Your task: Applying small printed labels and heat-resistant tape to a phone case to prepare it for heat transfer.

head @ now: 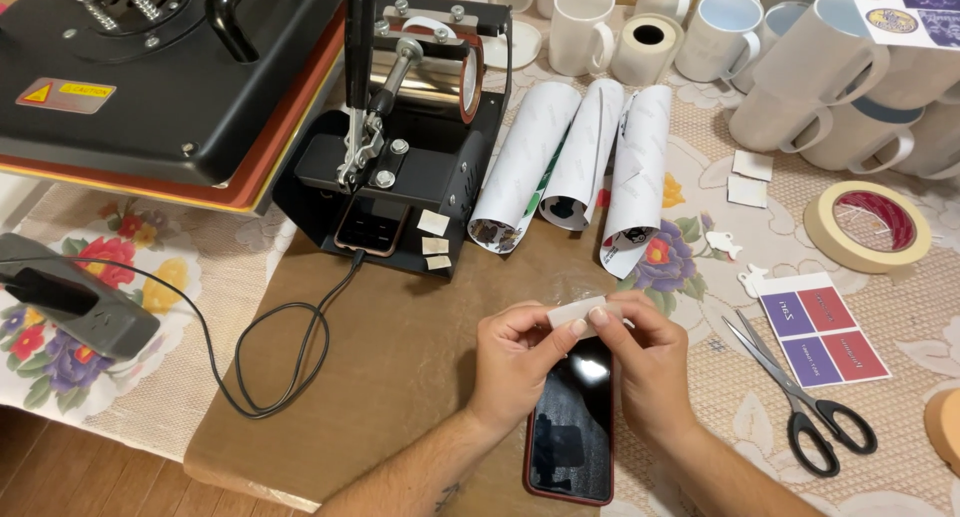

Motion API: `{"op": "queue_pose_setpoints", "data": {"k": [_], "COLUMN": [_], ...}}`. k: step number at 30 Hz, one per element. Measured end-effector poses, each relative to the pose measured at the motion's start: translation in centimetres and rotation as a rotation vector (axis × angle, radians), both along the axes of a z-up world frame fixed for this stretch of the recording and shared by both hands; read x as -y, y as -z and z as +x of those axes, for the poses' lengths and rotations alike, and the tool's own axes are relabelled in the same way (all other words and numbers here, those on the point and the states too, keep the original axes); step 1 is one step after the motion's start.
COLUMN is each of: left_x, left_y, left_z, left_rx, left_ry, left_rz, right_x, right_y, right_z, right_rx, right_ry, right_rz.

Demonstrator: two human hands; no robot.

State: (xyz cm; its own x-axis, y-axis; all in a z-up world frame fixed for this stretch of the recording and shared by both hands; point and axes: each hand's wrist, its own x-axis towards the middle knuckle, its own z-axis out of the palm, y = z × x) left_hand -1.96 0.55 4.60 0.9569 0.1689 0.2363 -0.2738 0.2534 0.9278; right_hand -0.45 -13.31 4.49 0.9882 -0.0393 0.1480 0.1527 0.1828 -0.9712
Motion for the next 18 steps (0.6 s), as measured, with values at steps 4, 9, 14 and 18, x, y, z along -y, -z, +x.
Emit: {"op": "queue_pose_setpoints", "data": {"k": [4, 9, 14, 18], "left_x": [-0.3, -0.8, -1.3, -1.3], "left_y": [0.5, -1.0, -2.6, -3.1], "left_z": [0.2, -0.4, -1.6, -2.1], "left_rx": [0.007, 0.076, 0.329, 0.486], "left_ry": [-0.003, 0.015, 0.005, -0.018], "left_rz": [0.062, 0.119, 0.202, 0.267], "right_x": [0.2, 1.2, 2.5, 3.1], "right_y": [0.5, 1.1, -1.8, -3.3], "right_z": [0.3, 0.4, 0.0, -1.4], "right_rx": [-0.065, -0.044, 0.234, 0.405], "right_ry": [-0.110, -0.190, -0.391, -0.248], "right_rz": [0.177, 0.188, 0.127, -0.052]}}
